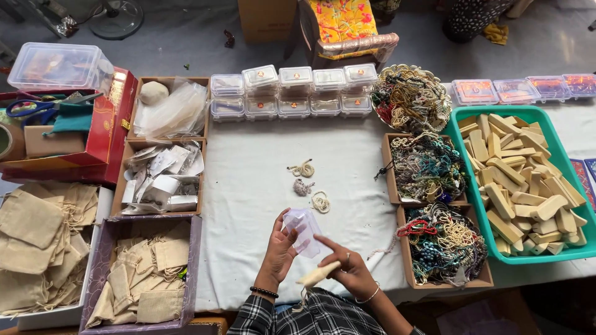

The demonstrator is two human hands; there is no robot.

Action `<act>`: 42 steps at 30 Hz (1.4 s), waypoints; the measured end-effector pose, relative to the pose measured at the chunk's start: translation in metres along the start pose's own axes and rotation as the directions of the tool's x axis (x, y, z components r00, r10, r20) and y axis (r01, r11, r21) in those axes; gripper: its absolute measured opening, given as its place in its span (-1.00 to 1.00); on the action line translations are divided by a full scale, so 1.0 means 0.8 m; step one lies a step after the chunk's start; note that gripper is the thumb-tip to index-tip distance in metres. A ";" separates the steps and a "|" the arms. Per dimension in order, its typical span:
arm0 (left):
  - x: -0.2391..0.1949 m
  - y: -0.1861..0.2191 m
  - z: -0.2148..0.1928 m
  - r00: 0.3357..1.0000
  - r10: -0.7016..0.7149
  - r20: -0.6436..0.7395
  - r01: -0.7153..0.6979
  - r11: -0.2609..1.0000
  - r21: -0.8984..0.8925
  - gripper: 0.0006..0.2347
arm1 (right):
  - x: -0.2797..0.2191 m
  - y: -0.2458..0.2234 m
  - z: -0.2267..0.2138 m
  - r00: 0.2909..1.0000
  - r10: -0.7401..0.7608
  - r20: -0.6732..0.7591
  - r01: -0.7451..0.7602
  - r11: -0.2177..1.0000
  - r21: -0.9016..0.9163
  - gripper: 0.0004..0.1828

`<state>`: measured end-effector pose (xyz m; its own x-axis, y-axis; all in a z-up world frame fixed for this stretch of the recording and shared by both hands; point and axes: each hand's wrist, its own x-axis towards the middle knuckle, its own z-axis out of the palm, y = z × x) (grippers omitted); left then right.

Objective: The person sits at a table and packs various jewelry items, including beaded necklaces and bracelets, into small plastic containers and cloth pouches. They handle the items by hand, placing them into containers and arranging them on the table.

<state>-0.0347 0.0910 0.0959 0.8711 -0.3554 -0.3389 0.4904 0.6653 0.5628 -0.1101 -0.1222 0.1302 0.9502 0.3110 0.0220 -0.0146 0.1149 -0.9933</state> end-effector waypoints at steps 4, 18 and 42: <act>-0.009 0.015 0.030 0.996 -0.065 0.058 0.074 0.985 -0.158 -0.18 | 0.019 0.011 -0.003 0.962 0.273 -0.032 -0.272 0.962 0.028 -0.74; 0.014 0.008 -0.013 0.986 -0.146 0.083 0.161 0.965 -0.207 -0.21 | 0.054 0.055 -0.025 0.718 0.629 -0.298 -0.257 0.638 0.726 -0.73; 0.033 0.004 0.005 0.980 -0.158 -0.121 0.144 0.983 -0.117 -0.30 | 0.094 -0.027 0.020 0.830 -0.323 -0.455 -0.192 0.600 -0.777 0.03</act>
<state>-0.0101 0.0810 0.0916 0.7730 -0.3742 -0.5123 0.6045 0.6796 0.4157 -0.0433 -0.0866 0.1548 0.9349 -0.2085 0.2873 0.0502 -0.7235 -0.6885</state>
